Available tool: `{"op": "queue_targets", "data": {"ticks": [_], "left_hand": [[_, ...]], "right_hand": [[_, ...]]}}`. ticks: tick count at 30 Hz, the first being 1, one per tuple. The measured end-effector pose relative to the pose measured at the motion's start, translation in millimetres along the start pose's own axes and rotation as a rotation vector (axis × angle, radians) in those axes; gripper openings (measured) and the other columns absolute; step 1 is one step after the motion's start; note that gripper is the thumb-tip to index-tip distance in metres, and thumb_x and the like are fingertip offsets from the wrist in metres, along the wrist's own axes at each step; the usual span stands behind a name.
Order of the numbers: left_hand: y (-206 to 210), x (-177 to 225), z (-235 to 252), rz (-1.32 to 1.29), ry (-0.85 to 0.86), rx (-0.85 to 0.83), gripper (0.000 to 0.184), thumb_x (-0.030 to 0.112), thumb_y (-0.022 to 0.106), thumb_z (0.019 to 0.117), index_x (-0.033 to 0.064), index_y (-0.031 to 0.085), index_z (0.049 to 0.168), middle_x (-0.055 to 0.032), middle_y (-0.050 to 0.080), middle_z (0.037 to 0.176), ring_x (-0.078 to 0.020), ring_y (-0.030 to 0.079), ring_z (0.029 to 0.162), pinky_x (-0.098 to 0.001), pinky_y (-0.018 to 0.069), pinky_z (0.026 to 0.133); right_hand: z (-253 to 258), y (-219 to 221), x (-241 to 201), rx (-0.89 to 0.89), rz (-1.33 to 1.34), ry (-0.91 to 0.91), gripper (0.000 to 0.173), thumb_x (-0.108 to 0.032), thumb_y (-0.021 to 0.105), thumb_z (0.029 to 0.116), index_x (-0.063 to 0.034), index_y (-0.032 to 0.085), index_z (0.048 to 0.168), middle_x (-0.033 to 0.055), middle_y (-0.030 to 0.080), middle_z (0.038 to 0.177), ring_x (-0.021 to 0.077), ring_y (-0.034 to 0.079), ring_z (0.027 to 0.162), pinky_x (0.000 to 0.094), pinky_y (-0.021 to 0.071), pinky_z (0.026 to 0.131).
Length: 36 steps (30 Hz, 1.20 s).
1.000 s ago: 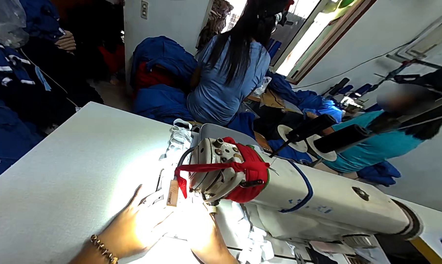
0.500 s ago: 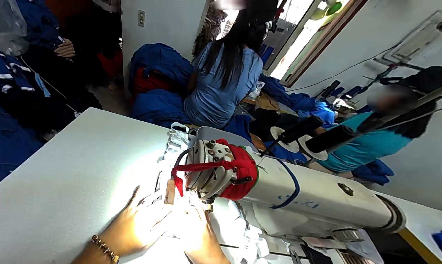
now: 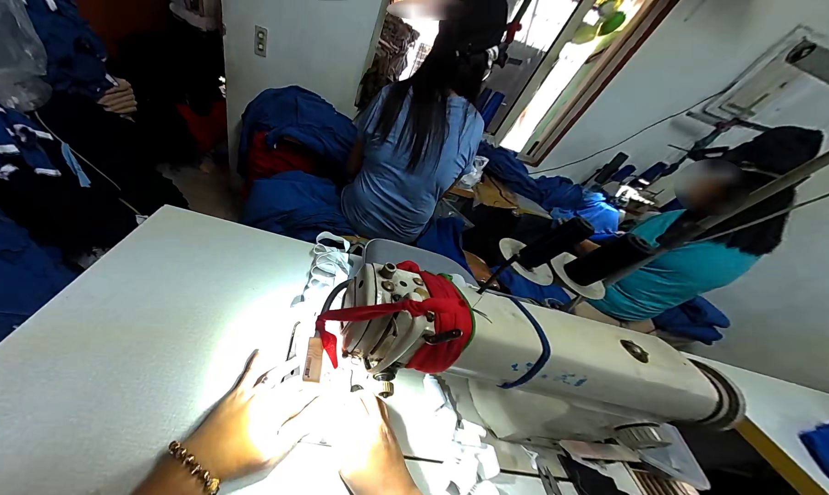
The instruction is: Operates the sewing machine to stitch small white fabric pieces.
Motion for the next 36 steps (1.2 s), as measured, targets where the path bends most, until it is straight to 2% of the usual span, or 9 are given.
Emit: {"op": "queue_targets", "data": {"ticks": [6, 10, 15, 20, 24, 26, 29, 32, 36], "left_hand": [[-1.1, 0.0, -0.3, -0.002, -0.014, -0.022, 0.049, 0.049, 0.033, 0.1052, 0.0360, 0.059, 0.144, 0.0092, 0.060, 0.145, -0.0214, 0.038, 0.150, -0.0648, 0.0131, 0.123], [-0.1, -0.1, 0.4, -0.019, -0.022, -0.015, 0.048, 0.050, 0.031, 0.1059, 0.0374, 0.059, 0.143, 0.0125, 0.061, 0.143, -0.0203, 0.038, 0.149, -0.0636, 0.0142, 0.123], [-1.3, 0.9, 0.2, -0.015, -0.026, -0.036, 0.049, 0.049, 0.032, 0.1054, 0.0358, 0.058, 0.145, 0.0083, 0.061, 0.144, -0.0218, 0.038, 0.149, -0.0663, 0.0119, 0.122], [0.9, -0.2, 0.0, -0.003, -0.016, -0.008, 0.048, 0.050, 0.031, 0.1060, 0.0374, 0.059, 0.143, 0.0133, 0.061, 0.144, -0.0211, 0.037, 0.150, -0.0651, 0.0135, 0.122], [2.3, -2.0, -1.4, 0.003, -0.002, 0.014, 0.048, 0.050, 0.032, 0.1058, 0.0350, 0.061, 0.142, 0.0106, 0.063, 0.141, -0.0222, 0.040, 0.148, -0.0662, 0.0155, 0.121], [1.9, -2.1, -1.5, 0.003, -0.009, -0.003, 0.048, 0.049, 0.031, 0.1059, 0.0360, 0.060, 0.143, 0.0108, 0.062, 0.143, -0.0216, 0.038, 0.150, -0.0648, 0.0142, 0.122], [0.0, 0.3, -0.7, 0.003, 0.002, 0.031, 0.047, 0.048, 0.032, 0.1060, 0.0361, 0.063, 0.139, 0.0126, 0.064, 0.139, -0.0201, 0.041, 0.148, -0.0622, 0.0189, 0.122], [-3.2, 1.7, -0.5, -0.005, -0.025, -0.031, 0.049, 0.050, 0.031, 0.1062, 0.0364, 0.058, 0.144, 0.0112, 0.061, 0.144, -0.0218, 0.037, 0.150, -0.0666, 0.0134, 0.122], [-0.5, 0.4, -0.8, -0.003, -0.007, -0.015, 0.048, 0.049, 0.031, 0.1064, 0.0368, 0.059, 0.144, 0.0139, 0.061, 0.143, -0.0184, 0.039, 0.149, -0.0615, 0.0149, 0.123]], "right_hand": [[1.4, 0.3, -1.0, 0.026, -0.007, -0.018, 0.033, -0.019, 0.068, 0.0836, -0.0046, 0.076, 0.112, 0.0150, 0.072, 0.112, 0.0324, 0.066, 0.108, 0.0438, 0.0530, 0.096], [0.9, 1.3, -0.4, 0.043, 0.018, -0.006, 0.034, -0.021, 0.068, 0.0838, -0.0047, 0.076, 0.113, 0.0161, 0.071, 0.112, 0.0326, 0.066, 0.109, 0.0439, 0.0528, 0.097], [1.1, 1.6, -0.7, 0.041, -0.005, -0.017, 0.033, -0.019, 0.067, 0.0836, -0.0051, 0.077, 0.112, 0.0159, 0.071, 0.112, 0.0327, 0.066, 0.108, 0.0435, 0.0529, 0.097], [0.4, 0.7, -1.8, 0.029, 0.001, -0.011, 0.033, -0.018, 0.066, 0.0837, -0.0039, 0.076, 0.112, 0.0160, 0.071, 0.112, 0.0331, 0.065, 0.109, 0.0437, 0.0524, 0.097], [1.6, -1.5, -3.7, 0.023, 0.017, 0.004, 0.036, -0.018, 0.067, 0.0835, -0.0024, 0.075, 0.115, 0.0179, 0.071, 0.114, 0.0339, 0.065, 0.110, 0.0440, 0.0525, 0.098], [1.5, -1.2, -3.7, 0.022, 0.011, -0.001, 0.035, -0.019, 0.067, 0.0833, -0.0035, 0.076, 0.114, 0.0177, 0.070, 0.114, 0.0336, 0.065, 0.110, 0.0437, 0.0525, 0.098], [0.6, -0.5, -2.9, 0.025, -0.007, -0.019, 0.033, -0.020, 0.067, 0.0839, -0.0049, 0.077, 0.111, 0.0157, 0.071, 0.111, 0.0330, 0.066, 0.108, 0.0449, 0.0529, 0.096], [1.5, 0.6, -2.1, 0.040, -0.013, -0.034, 0.033, -0.018, 0.066, 0.0837, -0.0051, 0.077, 0.112, 0.0149, 0.072, 0.112, 0.0326, 0.066, 0.108, 0.0452, 0.0530, 0.096], [1.4, -0.6, -3.7, 0.038, -0.003, -0.019, 0.032, -0.019, 0.067, 0.0840, -0.0051, 0.077, 0.111, 0.0156, 0.072, 0.111, 0.0331, 0.066, 0.107, 0.0451, 0.0535, 0.095]]}}
Point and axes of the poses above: each hand's wrist, its own z-axis towards the middle knuckle, its own y-axis out of the palm, x = y × z, the point moved 1 cm from there along z, towards the middle knuckle
